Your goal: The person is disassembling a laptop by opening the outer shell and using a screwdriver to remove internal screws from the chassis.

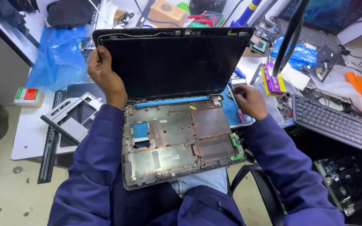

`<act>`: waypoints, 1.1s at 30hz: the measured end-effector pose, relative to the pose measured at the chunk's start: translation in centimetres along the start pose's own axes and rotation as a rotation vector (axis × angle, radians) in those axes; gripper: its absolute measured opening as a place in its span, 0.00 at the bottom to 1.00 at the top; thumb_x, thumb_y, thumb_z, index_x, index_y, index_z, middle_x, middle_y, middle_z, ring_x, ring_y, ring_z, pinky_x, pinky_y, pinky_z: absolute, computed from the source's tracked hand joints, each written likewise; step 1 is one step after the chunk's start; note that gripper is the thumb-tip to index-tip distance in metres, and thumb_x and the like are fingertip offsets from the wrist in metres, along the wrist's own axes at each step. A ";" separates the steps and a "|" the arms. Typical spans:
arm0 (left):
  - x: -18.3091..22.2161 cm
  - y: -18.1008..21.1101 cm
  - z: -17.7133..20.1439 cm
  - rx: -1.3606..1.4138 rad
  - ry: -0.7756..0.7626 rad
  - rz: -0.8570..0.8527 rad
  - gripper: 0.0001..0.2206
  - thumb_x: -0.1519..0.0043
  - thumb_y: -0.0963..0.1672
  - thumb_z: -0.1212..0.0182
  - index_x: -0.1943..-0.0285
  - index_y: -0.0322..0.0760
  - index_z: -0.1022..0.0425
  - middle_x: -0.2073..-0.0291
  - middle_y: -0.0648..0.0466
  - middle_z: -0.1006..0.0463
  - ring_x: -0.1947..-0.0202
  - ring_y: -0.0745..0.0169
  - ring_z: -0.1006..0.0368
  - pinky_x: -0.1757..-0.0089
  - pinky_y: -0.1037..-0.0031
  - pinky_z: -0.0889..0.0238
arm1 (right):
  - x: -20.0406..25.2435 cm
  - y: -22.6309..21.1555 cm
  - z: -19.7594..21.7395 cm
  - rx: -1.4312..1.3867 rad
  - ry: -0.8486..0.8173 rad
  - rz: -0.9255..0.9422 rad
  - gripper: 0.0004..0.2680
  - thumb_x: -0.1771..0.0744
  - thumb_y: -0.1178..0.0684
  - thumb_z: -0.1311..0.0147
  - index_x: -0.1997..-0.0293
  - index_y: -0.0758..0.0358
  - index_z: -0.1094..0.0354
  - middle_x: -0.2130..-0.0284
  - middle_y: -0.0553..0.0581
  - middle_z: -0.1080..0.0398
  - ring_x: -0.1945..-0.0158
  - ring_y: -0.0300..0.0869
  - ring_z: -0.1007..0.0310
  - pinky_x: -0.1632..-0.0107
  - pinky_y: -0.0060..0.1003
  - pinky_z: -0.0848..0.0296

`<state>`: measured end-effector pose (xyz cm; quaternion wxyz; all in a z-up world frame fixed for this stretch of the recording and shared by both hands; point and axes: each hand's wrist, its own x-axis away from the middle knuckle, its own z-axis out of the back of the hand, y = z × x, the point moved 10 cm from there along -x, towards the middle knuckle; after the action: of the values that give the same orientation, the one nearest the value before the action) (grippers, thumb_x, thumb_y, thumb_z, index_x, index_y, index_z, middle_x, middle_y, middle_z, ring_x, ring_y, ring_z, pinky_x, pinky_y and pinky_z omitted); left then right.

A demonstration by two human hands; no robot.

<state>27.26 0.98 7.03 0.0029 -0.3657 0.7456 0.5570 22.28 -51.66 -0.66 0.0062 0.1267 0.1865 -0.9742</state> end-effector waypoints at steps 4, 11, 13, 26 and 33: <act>0.5 1.4 0.0 0.071 0.015 -0.031 0.19 0.28 0.52 0.45 0.75 0.51 0.37 0.80 0.68 0.40 0.73 0.80 0.45 0.58 0.84 0.43 | -2.6 -1.8 -1.3 -0.298 -0.133 -0.076 0.11 0.36 0.64 0.56 0.58 0.62 0.24 0.69 0.58 0.22 0.72 0.47 0.20 0.62 0.41 0.23; -0.1 1.4 0.5 0.142 0.018 -0.071 0.20 0.29 0.48 0.44 0.77 0.48 0.37 0.84 0.64 0.38 0.78 0.80 0.43 0.63 0.87 0.40 | -5.2 0.2 -6.3 -0.145 -0.245 -0.047 0.05 0.34 0.56 0.46 0.61 0.58 0.23 0.77 0.55 0.26 0.68 0.51 0.23 0.61 0.47 0.27; 0.0 1.7 0.2 0.150 0.000 -0.065 0.20 0.29 0.48 0.44 0.77 0.48 0.37 0.84 0.63 0.37 0.79 0.79 0.42 0.63 0.87 0.39 | -5.6 1.3 -7.3 -0.089 -0.322 -0.144 0.06 0.33 0.55 0.49 0.63 0.51 0.23 0.89 0.47 0.29 0.84 0.42 0.24 0.74 0.39 0.25; 0.2 1.6 0.5 0.080 0.020 -0.060 0.18 0.28 0.47 0.45 0.75 0.49 0.36 0.82 0.65 0.39 0.76 0.81 0.46 0.61 0.87 0.42 | -4.9 -2.3 -4.2 0.067 -0.121 0.090 0.05 0.36 0.52 0.36 0.69 0.62 0.24 0.74 0.62 0.23 0.62 0.63 0.21 0.57 0.56 0.25; 0.2 2.0 -0.1 0.079 0.023 -0.060 0.18 0.29 0.48 0.44 0.75 0.50 0.38 0.80 0.67 0.42 0.73 0.79 0.49 0.57 0.83 0.42 | -2.3 -1.0 -0.1 -0.502 0.109 -0.037 0.05 0.38 0.63 0.41 0.62 0.62 0.26 0.74 0.57 0.29 0.78 0.42 0.28 0.69 0.36 0.26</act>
<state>26.08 0.98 8.65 0.0254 -0.3937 0.7558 0.5225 24.51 -50.81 0.16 0.0096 0.1703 0.4246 -0.8892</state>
